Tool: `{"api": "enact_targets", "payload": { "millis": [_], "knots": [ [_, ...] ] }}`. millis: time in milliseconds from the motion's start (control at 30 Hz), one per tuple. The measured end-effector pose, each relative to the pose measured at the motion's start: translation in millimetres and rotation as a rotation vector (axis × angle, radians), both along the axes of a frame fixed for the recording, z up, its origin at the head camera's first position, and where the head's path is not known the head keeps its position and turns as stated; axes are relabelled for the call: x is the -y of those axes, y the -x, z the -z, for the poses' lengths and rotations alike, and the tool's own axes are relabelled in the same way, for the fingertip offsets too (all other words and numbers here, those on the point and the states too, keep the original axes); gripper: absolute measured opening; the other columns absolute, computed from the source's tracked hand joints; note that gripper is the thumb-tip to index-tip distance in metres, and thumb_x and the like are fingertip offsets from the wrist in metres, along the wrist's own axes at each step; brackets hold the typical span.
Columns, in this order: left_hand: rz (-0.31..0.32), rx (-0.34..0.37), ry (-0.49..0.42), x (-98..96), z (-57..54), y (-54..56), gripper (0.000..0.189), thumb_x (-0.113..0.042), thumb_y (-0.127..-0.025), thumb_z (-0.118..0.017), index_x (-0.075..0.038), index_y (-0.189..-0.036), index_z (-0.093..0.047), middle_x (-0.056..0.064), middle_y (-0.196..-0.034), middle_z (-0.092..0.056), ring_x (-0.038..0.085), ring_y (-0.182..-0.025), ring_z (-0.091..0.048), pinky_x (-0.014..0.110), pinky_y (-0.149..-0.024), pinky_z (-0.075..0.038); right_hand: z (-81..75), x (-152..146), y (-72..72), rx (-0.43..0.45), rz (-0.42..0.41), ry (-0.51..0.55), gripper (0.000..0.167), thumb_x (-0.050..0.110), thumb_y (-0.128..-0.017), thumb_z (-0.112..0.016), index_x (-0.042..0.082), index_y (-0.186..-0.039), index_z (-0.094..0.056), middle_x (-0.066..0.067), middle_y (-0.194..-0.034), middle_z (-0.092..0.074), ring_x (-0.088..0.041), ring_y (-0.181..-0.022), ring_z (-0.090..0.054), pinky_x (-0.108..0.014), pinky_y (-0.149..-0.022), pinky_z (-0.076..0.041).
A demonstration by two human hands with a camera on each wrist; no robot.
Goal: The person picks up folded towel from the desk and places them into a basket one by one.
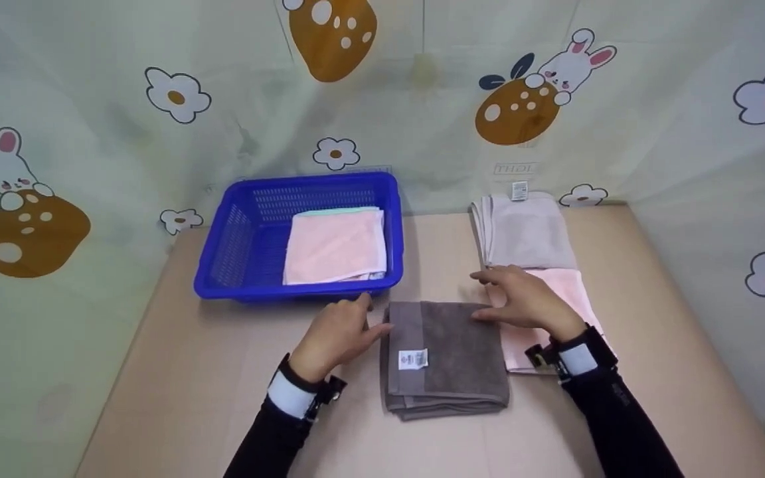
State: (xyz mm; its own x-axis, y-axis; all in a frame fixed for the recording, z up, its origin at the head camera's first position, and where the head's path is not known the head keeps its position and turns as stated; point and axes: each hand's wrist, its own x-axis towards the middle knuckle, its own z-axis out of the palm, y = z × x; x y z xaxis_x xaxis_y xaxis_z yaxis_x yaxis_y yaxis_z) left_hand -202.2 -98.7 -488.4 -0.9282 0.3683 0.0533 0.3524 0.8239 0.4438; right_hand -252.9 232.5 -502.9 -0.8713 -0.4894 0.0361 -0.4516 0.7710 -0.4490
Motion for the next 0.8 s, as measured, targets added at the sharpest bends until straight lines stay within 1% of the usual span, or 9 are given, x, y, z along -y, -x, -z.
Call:
{"api": "enact_targets", "payload": {
  "millis": [67, 100, 200, 333, 467, 567, 633, 700, 800],
  "knots": [
    [-0.018, 0.108, -0.021, 0.0, 4.4, 1.2, 0.052, -0.043, -0.093, -0.076, 0.004, -0.109, -0.063, 0.011, -0.081, -0.065, 0.025, -0.071, -0.064, 0.043, -0.064, -0.054, 6.1, -3.5, 4.2, 0.023, 0.003, 0.009, 0.071, 0.043, -0.082, -0.085, 0.002, -0.136, -0.064, -0.019, -0.129, -0.069, -0.041, -0.121, -0.062, -0.057, -0.104, -0.048],
    [-0.022, 0.155, -0.035, -0.3, 6.7, 1.9, 0.055, -0.045, -0.092, -0.075, 0.005, -0.110, -0.062, 0.010, -0.082, -0.063, 0.024, -0.072, -0.061, 0.041, -0.064, -0.053, 9.0, -4.6, 5.9, 0.031, -0.004, 0.015, 0.071, 0.043, -0.081, -0.085, 0.001, -0.135, -0.065, -0.019, -0.126, -0.070, -0.040, -0.118, -0.063, -0.057, -0.102, -0.048],
    [-0.014, 0.255, -0.087, -2.4, 15.4, 3.7, 0.060, -0.050, -0.091, -0.075, 0.006, -0.109, -0.062, 0.006, -0.080, -0.056, 0.020, -0.071, -0.055, 0.038, -0.062, -0.048, 15.4, -5.8, 9.4, 0.069, -0.006, 0.030, 0.069, 0.045, -0.080, -0.086, 0.000, -0.129, -0.068, -0.016, -0.115, -0.072, -0.036, -0.111, -0.062, -0.055, -0.098, -0.050],
    [0.015, 0.285, -0.084, -6.1, 27.3, 3.9, 0.067, -0.055, -0.088, -0.075, 0.009, -0.104, -0.064, 0.010, -0.082, -0.060, 0.021, -0.073, -0.055, 0.041, -0.064, -0.050, 20.1, -6.0, 11.5, 0.127, -0.008, 0.009, 0.068, 0.049, -0.078, -0.087, 0.003, -0.124, -0.071, -0.008, -0.104, -0.072, -0.030, -0.105, -0.058, -0.051, -0.094, -0.049],
    [-0.001, 0.319, -0.083, -12.5, 37.6, 2.5, 0.082, -0.063, -0.084, -0.075, 0.011, -0.115, -0.062, 0.021, -0.097, -0.069, 0.027, -0.085, -0.065, 0.047, -0.076, -0.056, 21.2, -5.3, 12.2, 0.170, 0.007, -0.025, 0.071, 0.053, -0.077, -0.086, 0.002, -0.124, -0.070, -0.005, -0.104, -0.070, -0.026, -0.102, -0.055, -0.049, -0.093, -0.050],
    [-0.025, 0.318, -0.110, -19.2, 46.9, 1.7, 0.086, -0.066, -0.081, -0.077, 0.010, -0.120, -0.062, 0.025, -0.105, -0.071, 0.032, -0.093, -0.069, 0.048, -0.082, -0.057, 22.3, -3.4, 12.1, 0.183, 0.021, -0.042, 0.066, 0.052, -0.077, -0.086, 0.003, -0.119, -0.072, -0.005, -0.103, -0.071, -0.024, -0.101, -0.055, -0.047, -0.091, -0.050],
    [-0.037, 0.300, -0.127, -23.1, 52.1, 1.5, 0.086, -0.066, -0.079, -0.079, 0.008, -0.121, -0.062, 0.026, -0.108, -0.071, 0.034, -0.096, -0.070, 0.049, -0.084, -0.057, 22.7, -1.7, 11.8, 0.180, 0.025, -0.060, 0.061, 0.052, -0.076, -0.087, 0.006, -0.114, -0.074, -0.005, -0.102, -0.070, -0.023, -0.099, -0.055, -0.046, -0.090, -0.050],
    [-0.042, 0.281, -0.142, -25.7, 55.8, 1.6, 0.083, -0.064, -0.077, -0.082, 0.006, -0.118, -0.064, 0.025, -0.107, -0.072, 0.033, -0.095, -0.070, 0.048, -0.082, -0.057, 23.5, 0.1, 11.5, 0.167, 0.026, -0.078, 0.056, 0.050, -0.075, -0.088, 0.007, -0.110, -0.076, -0.005, -0.099, -0.069, -0.023, -0.097, -0.055, -0.045, -0.088, -0.050],
    [-0.033, 0.262, -0.165, -27.0, 57.9, 2.6, 0.075, -0.059, -0.075, -0.085, 0.002, -0.115, -0.065, 0.022, -0.104, -0.073, 0.032, -0.093, -0.070, 0.047, -0.081, -0.057, 24.9, 2.5, 11.1, 0.141, 0.019, -0.087, 0.051, 0.045, -0.075, -0.089, 0.007, -0.105, -0.078, -0.004, -0.093, -0.066, -0.022, -0.093, -0.054, -0.043, -0.085, -0.048]
  ]
}}
